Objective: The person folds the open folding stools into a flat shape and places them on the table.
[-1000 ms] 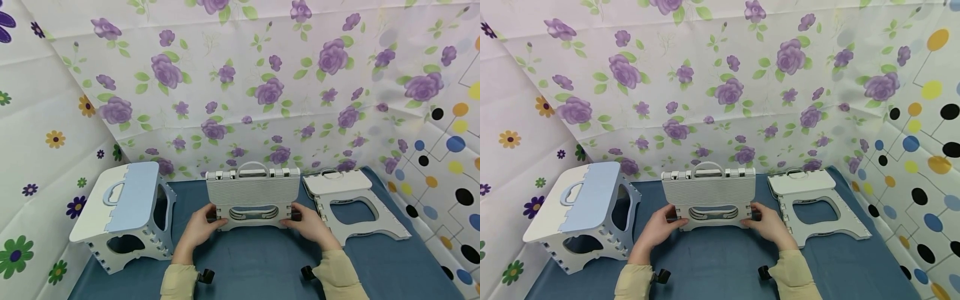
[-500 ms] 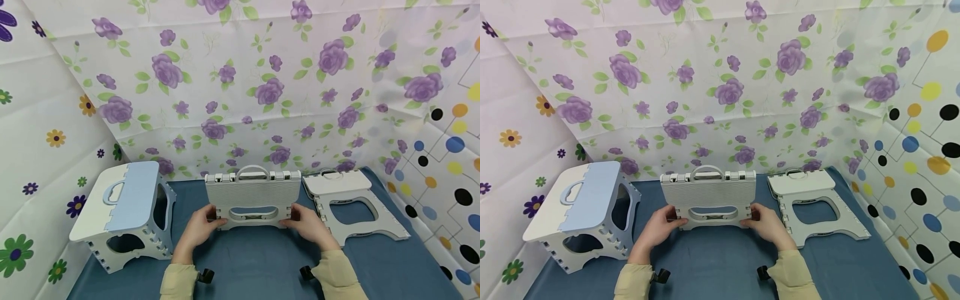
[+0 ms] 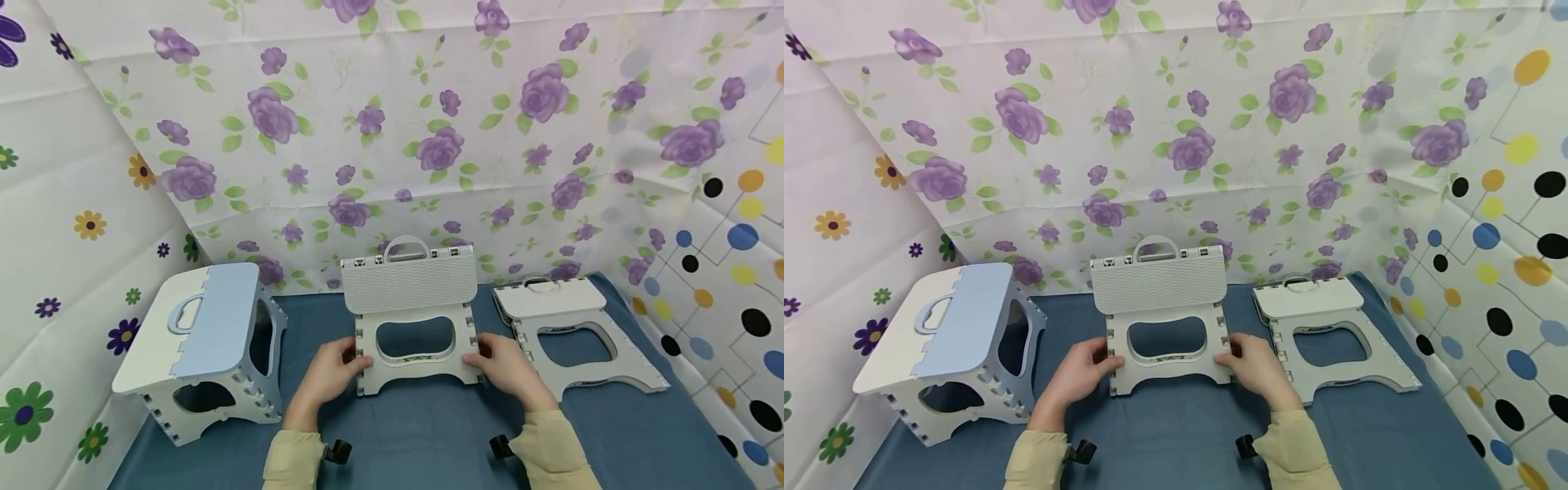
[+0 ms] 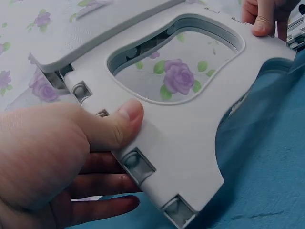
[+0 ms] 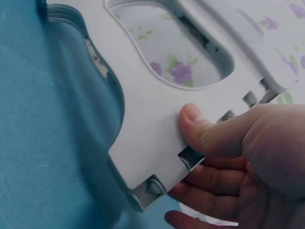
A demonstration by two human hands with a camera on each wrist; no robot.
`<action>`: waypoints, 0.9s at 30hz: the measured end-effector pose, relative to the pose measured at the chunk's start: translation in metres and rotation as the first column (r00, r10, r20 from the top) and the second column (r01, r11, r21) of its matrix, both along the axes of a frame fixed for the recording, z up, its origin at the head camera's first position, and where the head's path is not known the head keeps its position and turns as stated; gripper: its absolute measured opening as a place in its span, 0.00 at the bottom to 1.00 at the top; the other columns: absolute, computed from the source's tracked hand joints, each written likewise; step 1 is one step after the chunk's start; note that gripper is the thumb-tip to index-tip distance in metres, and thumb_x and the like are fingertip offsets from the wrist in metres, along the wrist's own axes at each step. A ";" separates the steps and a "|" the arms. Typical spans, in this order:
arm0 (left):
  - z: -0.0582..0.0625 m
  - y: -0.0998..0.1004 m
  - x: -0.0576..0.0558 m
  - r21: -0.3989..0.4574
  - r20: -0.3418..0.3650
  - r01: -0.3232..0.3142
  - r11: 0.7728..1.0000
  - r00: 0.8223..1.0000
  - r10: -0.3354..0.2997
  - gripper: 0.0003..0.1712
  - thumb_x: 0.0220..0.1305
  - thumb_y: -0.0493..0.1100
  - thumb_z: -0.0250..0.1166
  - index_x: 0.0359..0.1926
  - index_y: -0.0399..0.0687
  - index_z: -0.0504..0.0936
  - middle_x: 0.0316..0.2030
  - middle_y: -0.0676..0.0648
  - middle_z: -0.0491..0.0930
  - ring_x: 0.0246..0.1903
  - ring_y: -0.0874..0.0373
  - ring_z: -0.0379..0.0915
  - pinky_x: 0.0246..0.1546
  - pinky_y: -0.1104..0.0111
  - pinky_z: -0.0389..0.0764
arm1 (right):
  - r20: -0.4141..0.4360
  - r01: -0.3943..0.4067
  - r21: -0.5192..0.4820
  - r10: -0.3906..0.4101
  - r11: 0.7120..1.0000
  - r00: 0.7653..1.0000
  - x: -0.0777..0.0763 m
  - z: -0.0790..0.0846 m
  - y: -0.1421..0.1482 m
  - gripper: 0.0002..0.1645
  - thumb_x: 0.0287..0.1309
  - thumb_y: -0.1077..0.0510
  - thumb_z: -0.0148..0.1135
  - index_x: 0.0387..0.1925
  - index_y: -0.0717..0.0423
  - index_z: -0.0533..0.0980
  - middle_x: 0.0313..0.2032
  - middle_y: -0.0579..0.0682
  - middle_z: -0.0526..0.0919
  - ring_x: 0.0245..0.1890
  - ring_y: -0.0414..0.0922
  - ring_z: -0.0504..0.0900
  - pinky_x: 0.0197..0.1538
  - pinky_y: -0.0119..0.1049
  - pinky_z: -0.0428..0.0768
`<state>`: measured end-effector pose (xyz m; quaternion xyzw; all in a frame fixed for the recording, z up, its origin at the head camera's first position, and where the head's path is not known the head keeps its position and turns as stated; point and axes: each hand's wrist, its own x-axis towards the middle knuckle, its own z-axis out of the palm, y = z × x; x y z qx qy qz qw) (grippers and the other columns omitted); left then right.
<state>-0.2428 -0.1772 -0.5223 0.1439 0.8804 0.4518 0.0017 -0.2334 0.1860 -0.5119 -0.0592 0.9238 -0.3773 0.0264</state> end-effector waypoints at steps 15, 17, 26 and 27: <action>-0.011 0.014 0.000 0.016 0.158 0.091 0.996 0.983 -0.092 0.22 0.80 0.57 0.63 0.33 0.46 0.77 0.22 0.52 0.67 0.20 0.57 0.59 0.26 0.62 0.66 | 0.177 -0.035 0.064 0.023 0.997 0.984 -0.001 0.005 0.025 0.30 0.70 0.42 0.71 0.55 0.66 0.84 0.44 0.54 0.87 0.41 0.49 0.83 0.47 0.51 0.81; -0.013 0.017 0.000 0.036 0.181 0.097 0.995 0.978 -0.102 0.23 0.81 0.57 0.62 0.31 0.46 0.76 0.21 0.52 0.66 0.19 0.57 0.58 0.25 0.62 0.66 | 0.193 -0.043 0.072 0.028 0.996 0.981 -0.001 0.006 0.027 0.31 0.72 0.42 0.70 0.57 0.67 0.84 0.47 0.56 0.87 0.45 0.51 0.84 0.49 0.54 0.82; -0.014 0.034 0.004 0.120 0.307 0.045 0.992 0.948 -0.080 0.25 0.81 0.60 0.61 0.33 0.45 0.81 0.18 0.52 0.67 0.18 0.57 0.61 0.24 0.62 0.67 | 0.277 -0.062 0.079 0.038 0.995 0.960 0.003 0.011 0.041 0.34 0.74 0.41 0.67 0.55 0.70 0.83 0.46 0.58 0.86 0.41 0.51 0.82 0.46 0.51 0.81; -0.013 0.036 0.004 0.125 0.309 0.037 0.991 0.948 -0.075 0.25 0.81 0.60 0.61 0.34 0.45 0.81 0.18 0.52 0.67 0.18 0.57 0.62 0.24 0.62 0.68 | 0.283 -0.061 0.084 0.035 0.995 0.958 0.002 0.011 0.043 0.35 0.74 0.40 0.66 0.55 0.71 0.83 0.46 0.58 0.86 0.41 0.51 0.83 0.46 0.52 0.81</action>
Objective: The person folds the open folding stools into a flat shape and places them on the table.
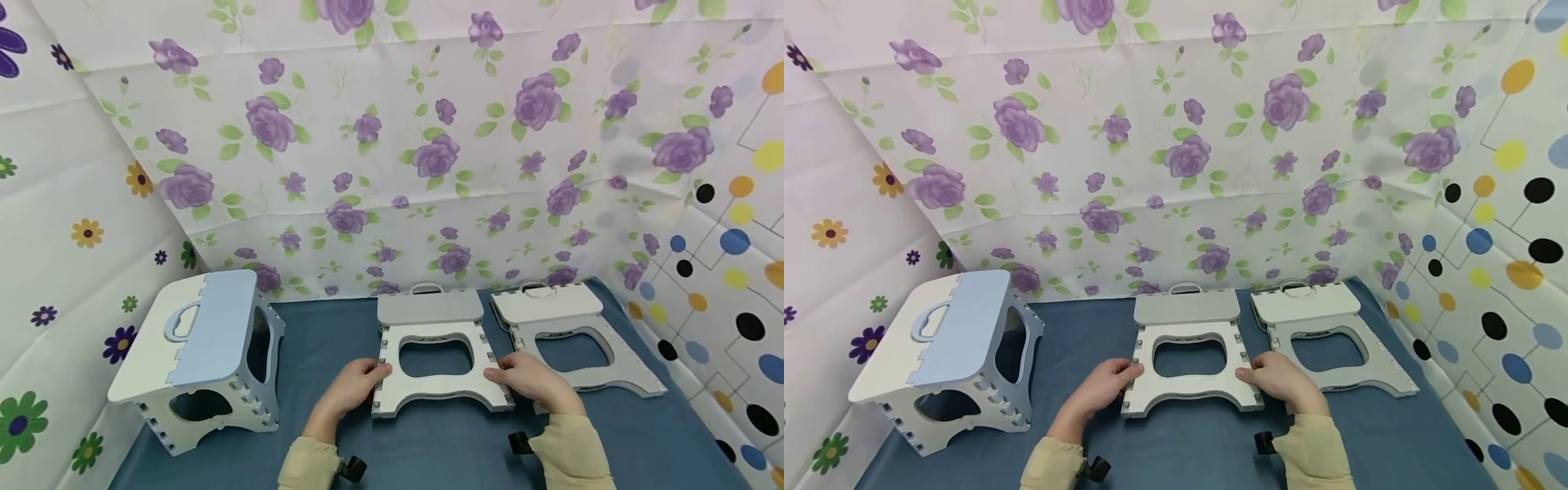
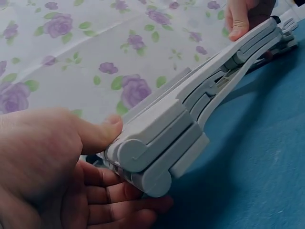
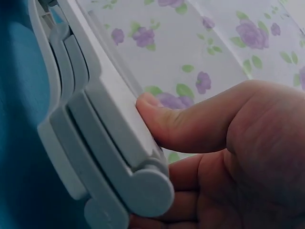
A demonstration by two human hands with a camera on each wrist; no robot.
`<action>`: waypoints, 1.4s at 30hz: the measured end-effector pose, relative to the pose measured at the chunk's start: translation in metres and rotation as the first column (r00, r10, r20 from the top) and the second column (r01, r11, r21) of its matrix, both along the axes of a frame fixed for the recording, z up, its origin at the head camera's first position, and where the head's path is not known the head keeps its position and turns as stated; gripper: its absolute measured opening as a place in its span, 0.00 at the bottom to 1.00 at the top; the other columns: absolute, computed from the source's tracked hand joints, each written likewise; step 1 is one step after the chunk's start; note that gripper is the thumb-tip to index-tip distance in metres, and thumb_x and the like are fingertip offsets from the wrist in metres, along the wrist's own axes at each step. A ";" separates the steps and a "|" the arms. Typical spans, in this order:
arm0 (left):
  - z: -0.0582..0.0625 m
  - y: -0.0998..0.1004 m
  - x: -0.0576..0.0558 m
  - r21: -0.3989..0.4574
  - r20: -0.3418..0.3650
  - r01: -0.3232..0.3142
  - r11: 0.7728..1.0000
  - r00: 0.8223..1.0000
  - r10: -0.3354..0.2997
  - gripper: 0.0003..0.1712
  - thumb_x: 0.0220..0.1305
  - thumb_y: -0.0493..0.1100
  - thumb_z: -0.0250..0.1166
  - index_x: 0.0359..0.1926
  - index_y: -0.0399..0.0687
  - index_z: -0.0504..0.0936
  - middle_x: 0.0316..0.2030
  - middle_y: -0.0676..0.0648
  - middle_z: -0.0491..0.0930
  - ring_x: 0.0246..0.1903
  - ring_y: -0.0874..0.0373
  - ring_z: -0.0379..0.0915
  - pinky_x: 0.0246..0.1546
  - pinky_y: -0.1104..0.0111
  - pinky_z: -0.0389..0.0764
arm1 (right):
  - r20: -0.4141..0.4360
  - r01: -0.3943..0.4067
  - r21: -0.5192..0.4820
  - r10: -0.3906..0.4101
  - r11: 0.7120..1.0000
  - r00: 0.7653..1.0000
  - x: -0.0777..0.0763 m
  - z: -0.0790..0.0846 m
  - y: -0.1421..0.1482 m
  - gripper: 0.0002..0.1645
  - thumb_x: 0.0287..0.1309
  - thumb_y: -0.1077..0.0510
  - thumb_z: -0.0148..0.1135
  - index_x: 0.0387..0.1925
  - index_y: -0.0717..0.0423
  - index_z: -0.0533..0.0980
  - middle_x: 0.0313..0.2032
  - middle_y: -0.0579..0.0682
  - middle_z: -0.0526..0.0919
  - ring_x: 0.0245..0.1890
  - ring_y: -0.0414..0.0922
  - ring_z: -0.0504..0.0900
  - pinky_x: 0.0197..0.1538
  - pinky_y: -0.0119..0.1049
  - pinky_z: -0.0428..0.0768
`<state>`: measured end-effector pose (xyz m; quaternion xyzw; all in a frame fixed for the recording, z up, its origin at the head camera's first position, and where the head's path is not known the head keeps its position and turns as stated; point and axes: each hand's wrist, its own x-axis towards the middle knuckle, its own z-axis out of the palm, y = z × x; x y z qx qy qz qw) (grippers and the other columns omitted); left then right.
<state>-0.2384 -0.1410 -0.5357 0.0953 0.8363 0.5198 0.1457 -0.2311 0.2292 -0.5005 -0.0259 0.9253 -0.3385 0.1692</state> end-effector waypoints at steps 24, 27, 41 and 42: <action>-0.010 0.019 -0.001 -0.015 -0.078 0.074 0.997 0.994 -0.075 0.37 0.77 0.55 0.68 0.74 0.33 0.73 0.25 0.51 0.73 0.22 0.58 0.63 0.27 0.65 0.67 | 0.033 0.088 0.016 -0.089 0.996 0.995 0.009 0.007 0.011 0.26 0.72 0.41 0.69 0.41 0.62 0.87 0.26 0.50 0.80 0.28 0.47 0.77 0.35 0.43 0.75; -0.011 0.020 -0.001 -0.021 -0.069 0.078 0.997 0.994 -0.079 0.39 0.76 0.54 0.69 0.75 0.32 0.72 0.29 0.51 0.75 0.25 0.57 0.65 0.29 0.64 0.68 | 0.022 0.113 0.024 -0.113 0.993 0.993 0.010 0.009 0.011 0.26 0.72 0.42 0.69 0.44 0.63 0.87 0.28 0.50 0.83 0.30 0.48 0.79 0.37 0.45 0.77; -0.013 0.023 0.003 -0.093 -0.164 0.037 0.995 0.985 -0.052 0.44 0.69 0.50 0.76 0.75 0.31 0.71 0.49 0.41 0.83 0.36 0.56 0.74 0.37 0.61 0.77 | 0.005 0.141 0.005 -0.142 0.990 0.990 0.009 0.008 0.014 0.33 0.77 0.39 0.62 0.54 0.68 0.85 0.35 0.51 0.87 0.34 0.46 0.85 0.43 0.50 0.83; -0.013 0.024 0.003 -0.093 -0.169 0.039 0.995 0.984 -0.055 0.43 0.68 0.49 0.77 0.75 0.31 0.71 0.47 0.41 0.82 0.34 0.56 0.73 0.35 0.62 0.76 | -0.001 0.145 0.005 -0.145 0.989 0.989 0.009 0.008 0.014 0.34 0.77 0.39 0.61 0.55 0.68 0.84 0.35 0.51 0.87 0.35 0.46 0.85 0.43 0.50 0.83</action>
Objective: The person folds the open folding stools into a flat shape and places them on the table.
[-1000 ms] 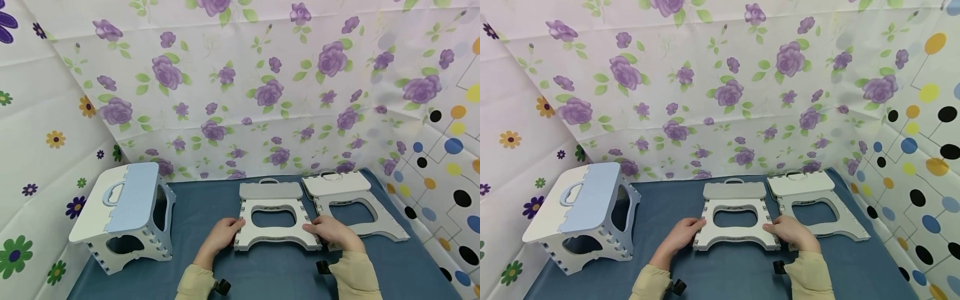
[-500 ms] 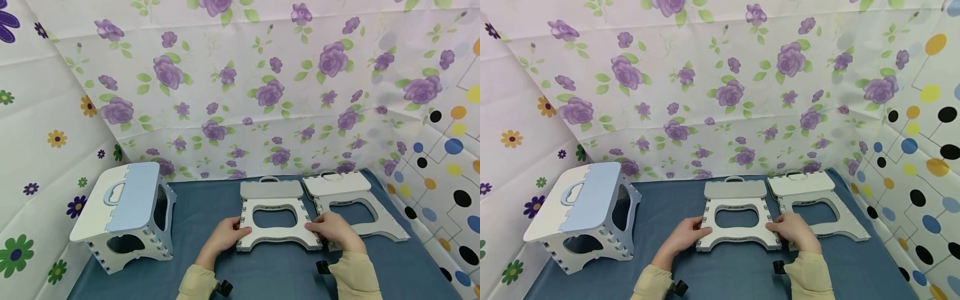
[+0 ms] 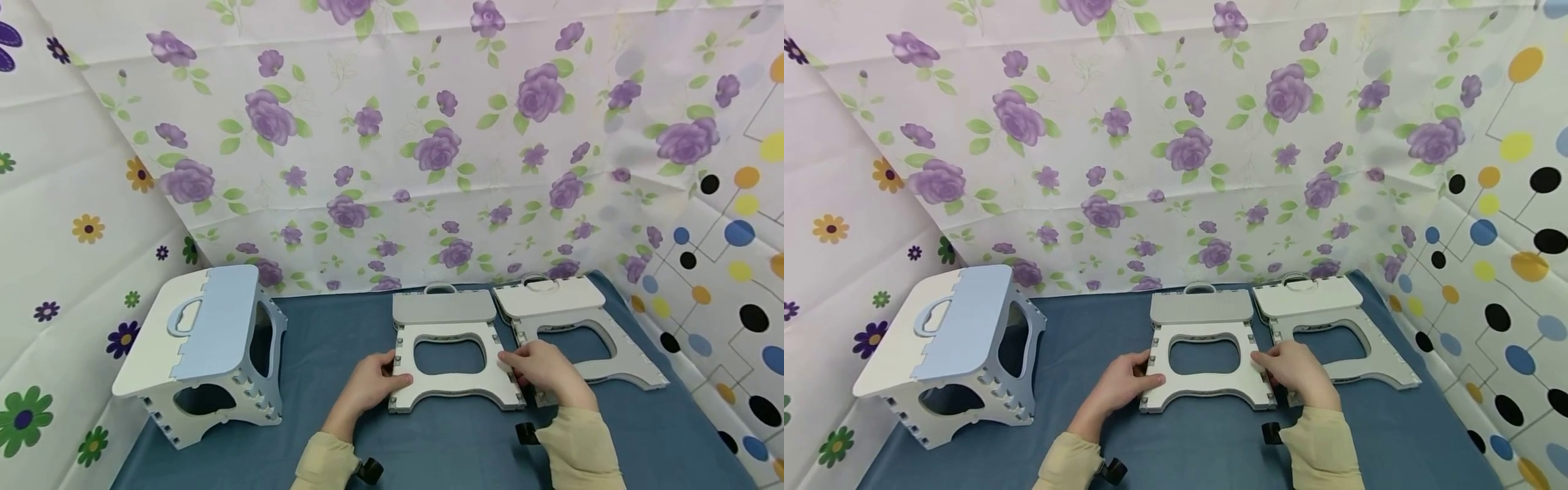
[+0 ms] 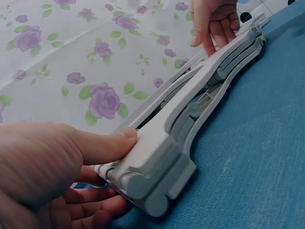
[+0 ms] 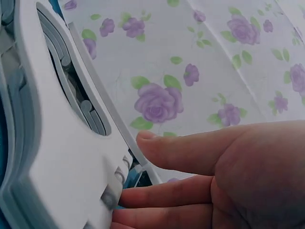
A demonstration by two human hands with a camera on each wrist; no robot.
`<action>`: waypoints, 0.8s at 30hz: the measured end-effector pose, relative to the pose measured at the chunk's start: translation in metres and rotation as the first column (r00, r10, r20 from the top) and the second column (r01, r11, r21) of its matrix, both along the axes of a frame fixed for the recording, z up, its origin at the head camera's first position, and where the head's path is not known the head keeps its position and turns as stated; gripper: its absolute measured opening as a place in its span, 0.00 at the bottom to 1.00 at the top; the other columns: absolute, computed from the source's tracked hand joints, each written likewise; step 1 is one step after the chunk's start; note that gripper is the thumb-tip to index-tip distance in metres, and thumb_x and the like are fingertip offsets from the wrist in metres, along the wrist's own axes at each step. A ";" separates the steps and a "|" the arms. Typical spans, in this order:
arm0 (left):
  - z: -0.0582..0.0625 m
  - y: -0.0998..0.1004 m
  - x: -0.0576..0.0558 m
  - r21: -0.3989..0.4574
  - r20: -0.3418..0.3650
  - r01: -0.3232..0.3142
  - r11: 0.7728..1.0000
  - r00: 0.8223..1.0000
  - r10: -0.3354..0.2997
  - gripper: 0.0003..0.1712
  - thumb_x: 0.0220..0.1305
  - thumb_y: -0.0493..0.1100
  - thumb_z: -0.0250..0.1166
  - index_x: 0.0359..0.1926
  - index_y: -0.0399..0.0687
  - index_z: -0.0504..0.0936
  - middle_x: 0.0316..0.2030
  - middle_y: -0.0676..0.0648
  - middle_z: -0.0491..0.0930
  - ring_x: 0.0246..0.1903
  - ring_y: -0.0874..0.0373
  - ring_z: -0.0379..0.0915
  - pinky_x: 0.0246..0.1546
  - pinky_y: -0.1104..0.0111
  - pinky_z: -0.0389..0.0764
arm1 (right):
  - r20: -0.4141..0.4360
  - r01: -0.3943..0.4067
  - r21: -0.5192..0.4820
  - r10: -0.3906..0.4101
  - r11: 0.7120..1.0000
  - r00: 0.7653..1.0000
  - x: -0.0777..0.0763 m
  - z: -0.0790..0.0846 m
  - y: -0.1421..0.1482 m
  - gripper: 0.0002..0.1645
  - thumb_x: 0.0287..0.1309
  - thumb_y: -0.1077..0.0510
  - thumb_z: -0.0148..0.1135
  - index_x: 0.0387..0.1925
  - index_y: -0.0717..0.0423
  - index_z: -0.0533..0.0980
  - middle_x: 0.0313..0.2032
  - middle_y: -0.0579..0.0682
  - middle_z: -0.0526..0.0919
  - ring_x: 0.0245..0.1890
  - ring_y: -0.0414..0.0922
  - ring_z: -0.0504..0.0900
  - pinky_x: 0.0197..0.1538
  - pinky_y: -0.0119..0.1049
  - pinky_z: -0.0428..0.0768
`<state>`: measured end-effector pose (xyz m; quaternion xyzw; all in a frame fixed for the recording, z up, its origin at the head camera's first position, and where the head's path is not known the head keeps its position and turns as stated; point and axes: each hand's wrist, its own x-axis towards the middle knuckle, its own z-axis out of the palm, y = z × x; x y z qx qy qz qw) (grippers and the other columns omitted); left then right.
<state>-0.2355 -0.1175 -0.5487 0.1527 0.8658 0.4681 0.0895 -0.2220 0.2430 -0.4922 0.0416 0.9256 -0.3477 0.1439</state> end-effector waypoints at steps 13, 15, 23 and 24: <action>0.003 0.002 0.002 -0.038 -0.045 0.011 0.999 0.999 -0.013 0.44 0.67 0.49 0.78 0.74 0.29 0.71 0.43 0.42 0.74 0.30 0.56 0.66 0.31 0.63 0.72 | -0.039 0.021 0.005 -0.021 1.000 0.999 -0.003 0.002 -0.003 0.40 0.78 0.35 0.58 0.65 0.68 0.79 0.43 0.53 0.88 0.40 0.48 0.86 0.46 0.52 0.84; 0.004 0.002 0.002 -0.043 -0.049 0.018 0.999 0.999 -0.020 0.44 0.67 0.49 0.77 0.74 0.29 0.71 0.42 0.43 0.74 0.30 0.57 0.67 0.32 0.64 0.72 | -0.040 0.020 0.005 -0.020 1.000 0.999 -0.003 0.001 -0.002 0.40 0.78 0.36 0.58 0.65 0.69 0.79 0.44 0.54 0.88 0.41 0.48 0.86 0.46 0.53 0.84; 0.002 0.003 0.001 -0.028 -0.015 0.043 0.999 0.999 -0.043 0.40 0.69 0.49 0.76 0.72 0.29 0.74 0.38 0.47 0.75 0.30 0.57 0.68 0.32 0.65 0.71 | -0.046 0.015 0.038 -0.013 0.999 0.999 -0.002 -0.001 -0.001 0.40 0.78 0.36 0.58 0.65 0.69 0.79 0.45 0.56 0.88 0.39 0.48 0.85 0.45 0.53 0.84; 0.002 0.003 0.001 -0.023 -0.007 0.043 0.999 0.999 -0.043 0.40 0.70 0.49 0.75 0.73 0.30 0.74 0.38 0.48 0.75 0.30 0.57 0.68 0.32 0.65 0.71 | -0.048 0.015 0.043 -0.013 0.999 0.999 -0.002 -0.001 -0.001 0.40 0.78 0.36 0.58 0.65 0.69 0.79 0.44 0.55 0.88 0.39 0.47 0.85 0.45 0.53 0.83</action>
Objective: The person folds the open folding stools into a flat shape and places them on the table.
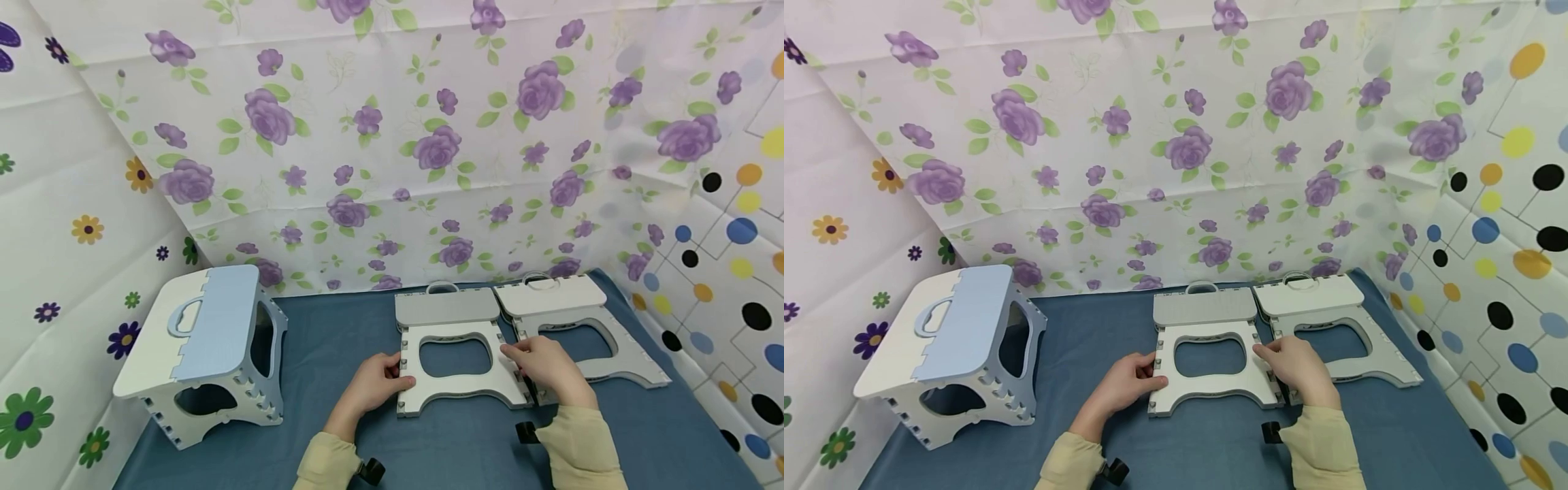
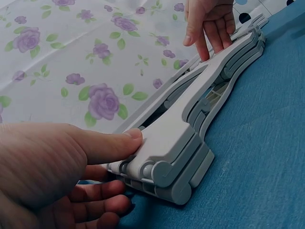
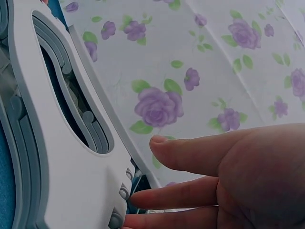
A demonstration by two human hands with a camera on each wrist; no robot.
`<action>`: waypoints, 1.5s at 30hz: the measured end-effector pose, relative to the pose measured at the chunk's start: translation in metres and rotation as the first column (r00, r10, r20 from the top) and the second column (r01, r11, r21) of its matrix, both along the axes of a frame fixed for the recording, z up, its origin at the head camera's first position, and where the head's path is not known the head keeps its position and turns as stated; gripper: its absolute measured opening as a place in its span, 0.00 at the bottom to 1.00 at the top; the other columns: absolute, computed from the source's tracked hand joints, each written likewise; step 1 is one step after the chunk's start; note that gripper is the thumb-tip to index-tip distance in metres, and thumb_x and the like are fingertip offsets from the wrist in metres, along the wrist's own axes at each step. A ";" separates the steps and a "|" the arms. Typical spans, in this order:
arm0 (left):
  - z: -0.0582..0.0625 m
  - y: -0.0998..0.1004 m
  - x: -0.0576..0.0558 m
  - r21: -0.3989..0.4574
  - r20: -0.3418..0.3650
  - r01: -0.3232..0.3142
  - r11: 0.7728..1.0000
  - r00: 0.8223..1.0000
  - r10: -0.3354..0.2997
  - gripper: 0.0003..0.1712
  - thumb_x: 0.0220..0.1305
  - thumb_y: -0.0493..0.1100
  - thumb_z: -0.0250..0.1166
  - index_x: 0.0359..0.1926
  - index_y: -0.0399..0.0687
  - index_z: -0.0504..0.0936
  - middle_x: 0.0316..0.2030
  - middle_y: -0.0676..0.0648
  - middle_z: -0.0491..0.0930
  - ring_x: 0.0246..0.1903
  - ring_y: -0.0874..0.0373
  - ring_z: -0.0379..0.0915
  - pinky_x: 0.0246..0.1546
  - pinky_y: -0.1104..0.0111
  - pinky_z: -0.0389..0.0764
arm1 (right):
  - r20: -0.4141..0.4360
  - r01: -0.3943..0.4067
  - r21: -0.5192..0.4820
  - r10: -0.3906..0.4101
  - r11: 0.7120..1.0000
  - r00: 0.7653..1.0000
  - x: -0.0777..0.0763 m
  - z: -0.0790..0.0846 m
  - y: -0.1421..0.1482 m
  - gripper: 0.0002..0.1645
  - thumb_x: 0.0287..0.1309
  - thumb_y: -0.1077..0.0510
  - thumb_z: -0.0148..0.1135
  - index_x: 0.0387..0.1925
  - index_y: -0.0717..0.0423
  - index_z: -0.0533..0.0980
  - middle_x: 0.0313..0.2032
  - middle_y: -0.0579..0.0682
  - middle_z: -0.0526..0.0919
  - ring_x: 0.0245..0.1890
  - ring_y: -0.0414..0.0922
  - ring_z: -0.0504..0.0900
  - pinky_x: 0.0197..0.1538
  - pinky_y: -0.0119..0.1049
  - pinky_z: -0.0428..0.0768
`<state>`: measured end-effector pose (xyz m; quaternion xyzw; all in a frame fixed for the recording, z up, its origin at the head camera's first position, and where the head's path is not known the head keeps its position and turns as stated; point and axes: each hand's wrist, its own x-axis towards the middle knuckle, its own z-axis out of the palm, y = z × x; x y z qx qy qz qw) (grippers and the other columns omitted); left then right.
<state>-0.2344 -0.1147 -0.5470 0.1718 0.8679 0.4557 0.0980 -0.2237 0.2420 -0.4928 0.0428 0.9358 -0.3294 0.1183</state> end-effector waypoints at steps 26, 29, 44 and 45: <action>0.020 -0.020 -0.001 0.007 -0.021 -0.067 0.998 0.998 0.067 0.33 0.79 0.52 0.66 0.74 0.36 0.75 0.54 0.42 0.82 0.39 0.55 0.78 0.36 0.59 0.79 | -0.098 -0.018 -0.011 0.017 1.000 0.995 0.002 0.005 -0.006 0.41 0.79 0.34 0.55 0.73 0.64 0.73 0.57 0.66 0.85 0.49 0.57 0.87 0.50 0.59 0.83; 0.031 -0.031 0.001 0.027 -0.063 -0.136 0.990 0.988 0.138 0.32 0.79 0.53 0.66 0.74 0.40 0.76 0.58 0.41 0.81 0.45 0.52 0.79 0.42 0.56 0.81 | -0.117 -0.010 -0.024 0.007 1.000 0.993 0.001 0.004 -0.008 0.43 0.78 0.32 0.56 0.72 0.63 0.74 0.52 0.61 0.87 0.43 0.50 0.87 0.45 0.55 0.84; 0.066 -0.127 0.068 0.261 -0.453 -0.449 0.854 0.725 0.519 0.10 0.77 0.38 0.68 0.53 0.45 0.91 0.43 0.52 0.88 0.36 0.64 0.83 0.33 0.74 0.81 | -0.111 -0.028 -0.068 0.021 0.997 0.994 0.000 0.002 -0.022 0.42 0.77 0.33 0.59 0.73 0.61 0.74 0.55 0.62 0.86 0.45 0.50 0.88 0.40 0.49 0.85; 0.066 -0.134 0.072 0.303 -0.474 -0.478 0.825 0.675 0.565 0.08 0.76 0.36 0.68 0.50 0.44 0.92 0.39 0.52 0.88 0.32 0.65 0.82 0.29 0.76 0.79 | -0.113 -0.028 -0.071 0.020 0.997 0.993 0.000 0.002 -0.023 0.40 0.77 0.35 0.59 0.73 0.61 0.74 0.54 0.61 0.86 0.45 0.50 0.88 0.40 0.48 0.85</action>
